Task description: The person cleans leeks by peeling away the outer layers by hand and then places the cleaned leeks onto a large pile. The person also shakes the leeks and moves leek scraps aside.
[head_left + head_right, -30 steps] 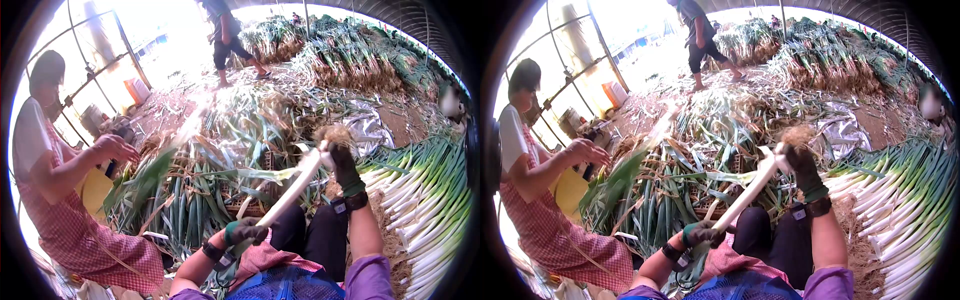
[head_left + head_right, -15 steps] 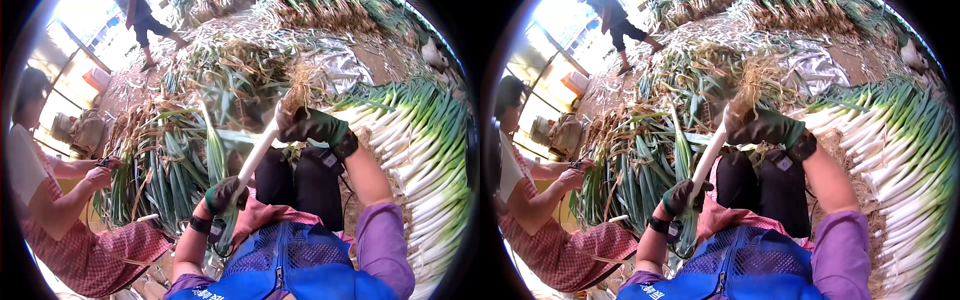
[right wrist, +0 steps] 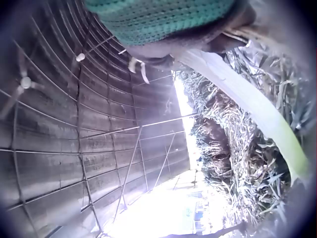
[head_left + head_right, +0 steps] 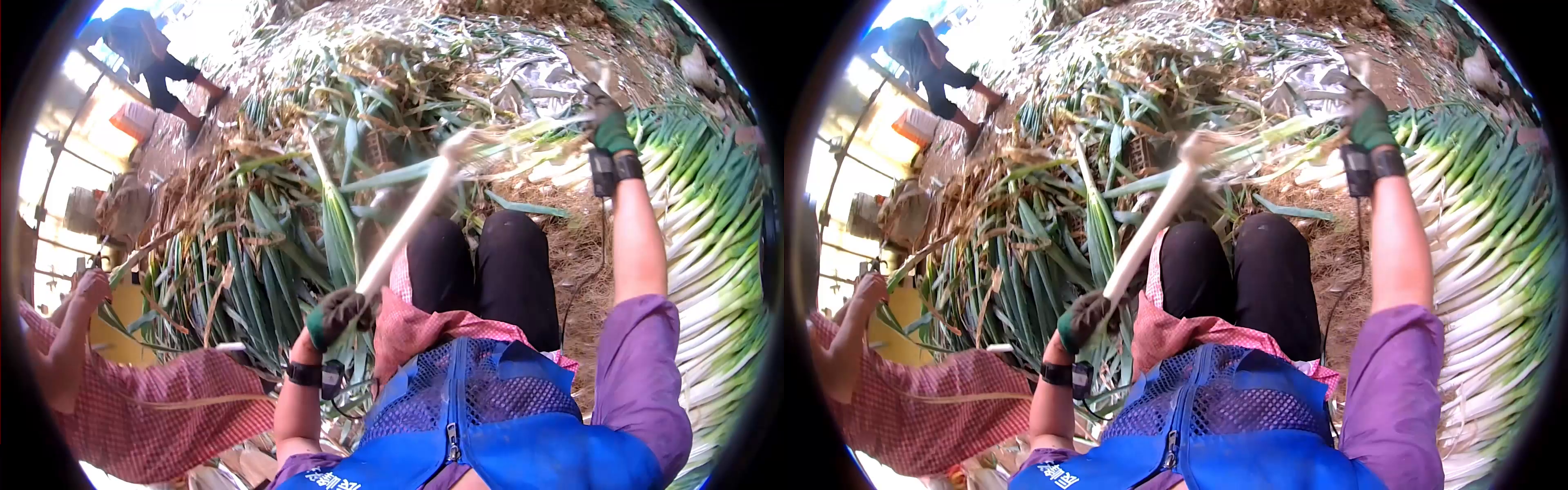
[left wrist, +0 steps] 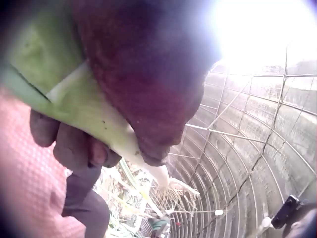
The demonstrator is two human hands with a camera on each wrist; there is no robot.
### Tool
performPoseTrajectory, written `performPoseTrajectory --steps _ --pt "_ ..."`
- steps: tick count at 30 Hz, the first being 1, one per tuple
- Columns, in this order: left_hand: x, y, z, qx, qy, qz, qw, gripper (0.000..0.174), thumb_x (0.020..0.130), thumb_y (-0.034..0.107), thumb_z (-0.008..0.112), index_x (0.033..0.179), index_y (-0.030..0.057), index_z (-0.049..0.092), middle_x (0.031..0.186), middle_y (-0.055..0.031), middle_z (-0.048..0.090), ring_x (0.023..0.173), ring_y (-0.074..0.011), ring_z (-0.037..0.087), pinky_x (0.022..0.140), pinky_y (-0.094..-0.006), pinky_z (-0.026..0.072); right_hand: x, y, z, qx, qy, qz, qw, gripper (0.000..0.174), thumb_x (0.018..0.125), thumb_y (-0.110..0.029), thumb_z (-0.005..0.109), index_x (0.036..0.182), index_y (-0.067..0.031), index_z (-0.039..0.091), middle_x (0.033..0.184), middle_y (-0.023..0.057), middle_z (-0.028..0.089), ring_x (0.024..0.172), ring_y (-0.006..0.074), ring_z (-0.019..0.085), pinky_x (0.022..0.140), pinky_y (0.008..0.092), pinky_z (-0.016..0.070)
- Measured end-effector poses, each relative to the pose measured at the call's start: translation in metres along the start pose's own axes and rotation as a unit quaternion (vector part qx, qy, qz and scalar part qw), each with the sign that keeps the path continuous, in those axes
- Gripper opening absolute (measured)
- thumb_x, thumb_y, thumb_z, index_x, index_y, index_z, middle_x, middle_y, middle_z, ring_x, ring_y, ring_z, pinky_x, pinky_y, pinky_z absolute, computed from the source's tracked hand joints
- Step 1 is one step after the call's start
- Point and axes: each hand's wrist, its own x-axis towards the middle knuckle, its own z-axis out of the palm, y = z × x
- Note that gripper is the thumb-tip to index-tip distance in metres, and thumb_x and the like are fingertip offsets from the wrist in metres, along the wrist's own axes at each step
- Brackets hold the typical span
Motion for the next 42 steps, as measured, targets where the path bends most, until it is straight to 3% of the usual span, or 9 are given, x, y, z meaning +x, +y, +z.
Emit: performPoseTrajectory --steps 7,11,17,21,32,35,38,40,42 --pt "0.074 0.004 -0.055 0.048 0.251 0.038 0.966 0.030 0.092 0.030 0.062 0.105 0.0027 0.060 0.073 -0.0012 0.059 0.056 -0.0103 0.055 0.047 -0.0250 0.0428 -0.102 0.027 0.003 -0.072 -0.061 0.168 0.981 0.042 0.095 -0.040 0.055 0.118 -0.0056 0.063 0.073 -0.0034 0.047 0.056 0.0088 0.042 0.047 0.0238 0.0367" --pt "0.146 0.018 -0.098 0.050 0.303 0.106 0.946 0.037 0.081 0.027 0.073 0.108 0.0058 0.060 0.076 0.0010 0.060 0.056 -0.0064 0.049 0.048 -0.0225 0.0391 -0.162 0.088 -0.021 -0.202 -0.071 0.038 0.976 0.038 0.097 -0.031 0.051 0.123 -0.0061 0.062 0.082 -0.0011 0.051 0.072 0.0109 0.050 0.061 0.0238 0.0446" --pt "0.266 -0.013 -0.172 0.333 0.424 -0.021 0.842 0.058 0.071 0.033 0.077 0.117 0.0035 0.058 0.103 -0.0227 0.067 0.100 -0.0356 0.065 0.085 -0.0433 0.0515 -0.241 0.102 -0.060 0.018 -0.023 0.331 0.943 0.031 0.096 -0.021 0.046 0.120 -0.0088 0.061 0.079 -0.0028 0.055 0.061 0.0087 0.050 0.045 0.0237 0.0419" --pt "0.273 -0.042 -0.165 0.338 0.443 -0.138 0.818 0.075 0.061 0.041 0.083 0.121 0.0013 0.061 0.115 -0.0267 0.063 0.111 -0.0350 0.062 0.092 -0.0426 0.0500 -0.247 0.084 -0.054 0.134 0.102 0.325 0.931 0.014 0.087 -0.022 0.050 0.087 -0.0104 0.058 0.065 -0.0037 0.046 0.047 0.0104 0.044 0.037 0.0245 0.0346" --pt "0.199 -0.051 -0.187 0.154 0.225 -0.104 0.957 0.031 0.083 0.016 0.075 0.105 -0.0035 0.065 0.087 -0.0044 0.070 0.073 -0.0098 0.064 0.059 -0.0239 0.0510 -0.159 0.030 0.038 0.163 -0.044 0.132 0.977 0.041 0.094 -0.014 0.051 0.134 -0.0063 0.052 0.061 -0.0076 0.039 0.044 0.0027 0.033 0.037 0.0193 0.0255" --pt "0.144 -0.045 -0.167 0.068 0.152 -0.062 0.984 0.028 0.083 0.013 0.074 0.105 -0.0025 0.065 0.086 -0.0027 0.069 0.073 -0.0083 0.064 0.059 -0.0241 0.0511 -0.141 0.003 0.098 0.228 -0.159 0.143 0.950 0.035 0.093 -0.007 0.045 0.126 0.0021 0.054 0.068 -0.0036 0.050 0.048 0.0019 0.040 0.042 0.0171 0.0328" --pt "0.090 -0.006 -0.119 0.121 0.127 -0.064 0.982 0.030 0.083 0.015 0.074 0.106 -0.0011 0.065 0.083 -0.0002 0.066 0.070 -0.0077 0.062 0.059 -0.0240 0.0497 -0.115 0.017 0.169 0.267 -0.248 0.091 0.927 0.039 0.087 0.004 0.050 0.126 0.0058 0.054 0.124 0.0139 0.062 0.073 0.0076 0.062 0.060 0.0169 0.0492" --pt "0.060 0.013 -0.094 0.116 0.103 -0.062 0.986 0.033 0.082 0.019 0.074 0.108 0.0006 0.065 0.079 0.0011 0.064 0.065 -0.0076 0.057 0.058 -0.0237 0.0473 -0.121 -0.010 0.217 0.301 -0.348 0.095 0.883 0.039 0.086 0.003 0.054 0.125 0.0073 0.054 0.124 0.0139 0.061 0.102 0.0156 0.065 0.084 0.0237 0.0547" --pt "0.037 0.028 -0.068 0.058 0.067 -0.048 0.995 0.041 0.079 0.014 0.073 0.115 -0.0007 0.061 0.083 -0.0007 0.064 0.068 -0.0091 0.059 0.060 -0.0239 0.0485 -0.122 0.005 0.254 0.224 -0.392 0.118 0.884 0.037 0.090 -0.005 0.054 0.127 0.0019 0.054 0.110 0.0118 0.063 0.097 0.0168 0.064 0.081 0.0271 0.0557"
